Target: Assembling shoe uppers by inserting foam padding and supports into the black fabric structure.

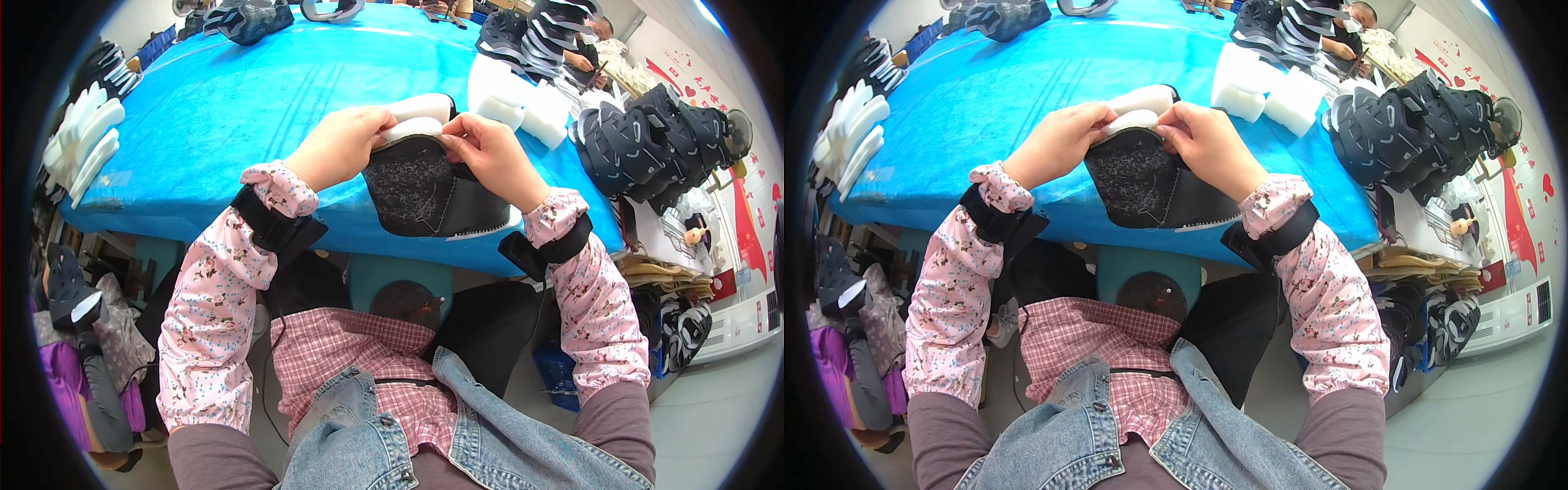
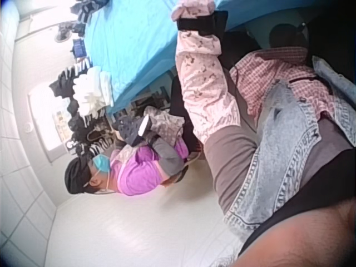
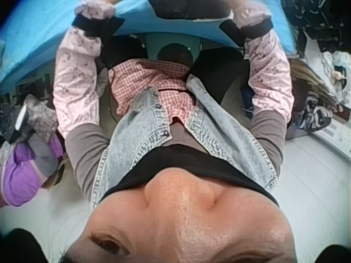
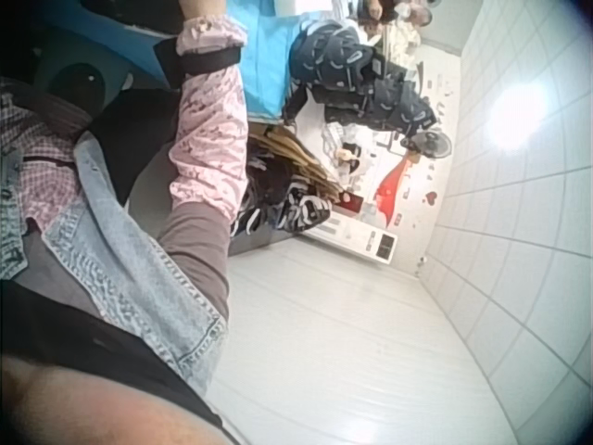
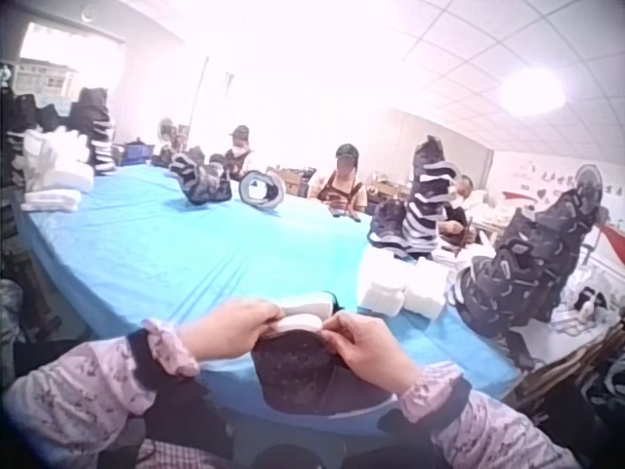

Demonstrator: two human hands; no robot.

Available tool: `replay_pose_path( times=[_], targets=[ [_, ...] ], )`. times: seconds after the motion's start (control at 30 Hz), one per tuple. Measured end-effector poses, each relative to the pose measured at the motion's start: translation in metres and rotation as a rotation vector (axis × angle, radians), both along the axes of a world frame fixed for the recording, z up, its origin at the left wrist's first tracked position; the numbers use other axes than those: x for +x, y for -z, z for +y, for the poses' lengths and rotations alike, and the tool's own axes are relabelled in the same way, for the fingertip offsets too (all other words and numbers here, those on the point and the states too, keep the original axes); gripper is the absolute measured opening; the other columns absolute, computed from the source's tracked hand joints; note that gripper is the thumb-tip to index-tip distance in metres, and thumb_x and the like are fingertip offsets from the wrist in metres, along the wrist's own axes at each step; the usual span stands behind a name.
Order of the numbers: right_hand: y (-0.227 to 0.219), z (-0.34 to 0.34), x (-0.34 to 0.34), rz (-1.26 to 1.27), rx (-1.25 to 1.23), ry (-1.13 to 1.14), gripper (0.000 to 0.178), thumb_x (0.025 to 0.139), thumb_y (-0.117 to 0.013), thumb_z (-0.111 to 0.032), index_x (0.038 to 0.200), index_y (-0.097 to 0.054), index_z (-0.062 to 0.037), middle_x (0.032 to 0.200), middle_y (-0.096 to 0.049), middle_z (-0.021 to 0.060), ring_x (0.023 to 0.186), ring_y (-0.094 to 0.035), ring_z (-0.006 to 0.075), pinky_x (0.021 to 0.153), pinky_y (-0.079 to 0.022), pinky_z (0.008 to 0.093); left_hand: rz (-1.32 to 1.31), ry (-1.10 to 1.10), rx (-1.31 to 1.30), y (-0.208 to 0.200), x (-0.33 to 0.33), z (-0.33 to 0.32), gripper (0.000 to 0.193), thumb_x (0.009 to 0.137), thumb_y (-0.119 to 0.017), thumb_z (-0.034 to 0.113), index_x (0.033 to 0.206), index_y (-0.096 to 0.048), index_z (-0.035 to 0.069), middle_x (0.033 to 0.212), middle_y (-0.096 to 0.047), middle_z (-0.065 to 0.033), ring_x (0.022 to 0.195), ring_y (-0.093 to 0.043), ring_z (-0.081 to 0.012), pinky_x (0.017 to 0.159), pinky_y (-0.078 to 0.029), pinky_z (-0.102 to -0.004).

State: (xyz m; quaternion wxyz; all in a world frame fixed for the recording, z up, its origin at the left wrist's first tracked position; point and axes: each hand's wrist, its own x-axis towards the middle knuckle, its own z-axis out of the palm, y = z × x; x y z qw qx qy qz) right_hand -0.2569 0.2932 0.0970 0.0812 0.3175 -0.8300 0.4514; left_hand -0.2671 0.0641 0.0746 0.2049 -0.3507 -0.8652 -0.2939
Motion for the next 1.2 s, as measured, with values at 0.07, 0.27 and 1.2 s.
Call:
replay_pose_path(
  times=[0.07, 0.27, 1.2],
  targets=[
    [-0.001, -0.002, 0.001, 0.008, -0.002, -0.004, 0.011, 0.084, -0.058, -0.007, 0.087, -0.060, 0.0031, 0.067, -0.062, 0.0093, 0.061, -0.059, 0.0132, 0.057, -0.047, 0.0256, 0.023, -0.007, -0.019, 0.004, -0.002, -0.002, 0.014, 0.081, -0.055, 0.006, 0.095, -0.055, 0.004, 0.088, -0.060, -0.0155, 0.082, -0.057, -0.0340, 0.073, -0.046, -0.0382],
    [-0.002, -0.005, 0.002, 0.175, 0.155, -0.019, 0.010, 0.082, -0.058, -0.007, 0.087, -0.060, 0.0018, 0.072, -0.063, 0.0147, 0.064, -0.062, 0.0226, 0.061, -0.048, 0.0296, 0.043, -0.021, -0.041, 0.005, -0.002, -0.004, 0.012, 0.081, -0.055, 0.004, 0.093, -0.054, 0.003, 0.087, -0.059, -0.0157, 0.082, -0.057, -0.0344, 0.071, -0.046, -0.0382],
    [0.010, 0.001, 0.011, 0.075, 0.036, -0.011, 0.021, 0.077, -0.071, -0.014, 0.083, -0.058, 0.0014, 0.074, -0.063, 0.0065, 0.065, -0.061, 0.0107, 0.059, -0.050, 0.0228, -0.301, 0.115, 0.136, -0.004, 0.009, -0.006, 0.015, 0.086, -0.053, 0.004, 0.101, -0.053, 0.004, 0.087, -0.060, -0.0097, 0.083, -0.059, -0.0197, 0.077, -0.047, -0.0308]
  ],
)
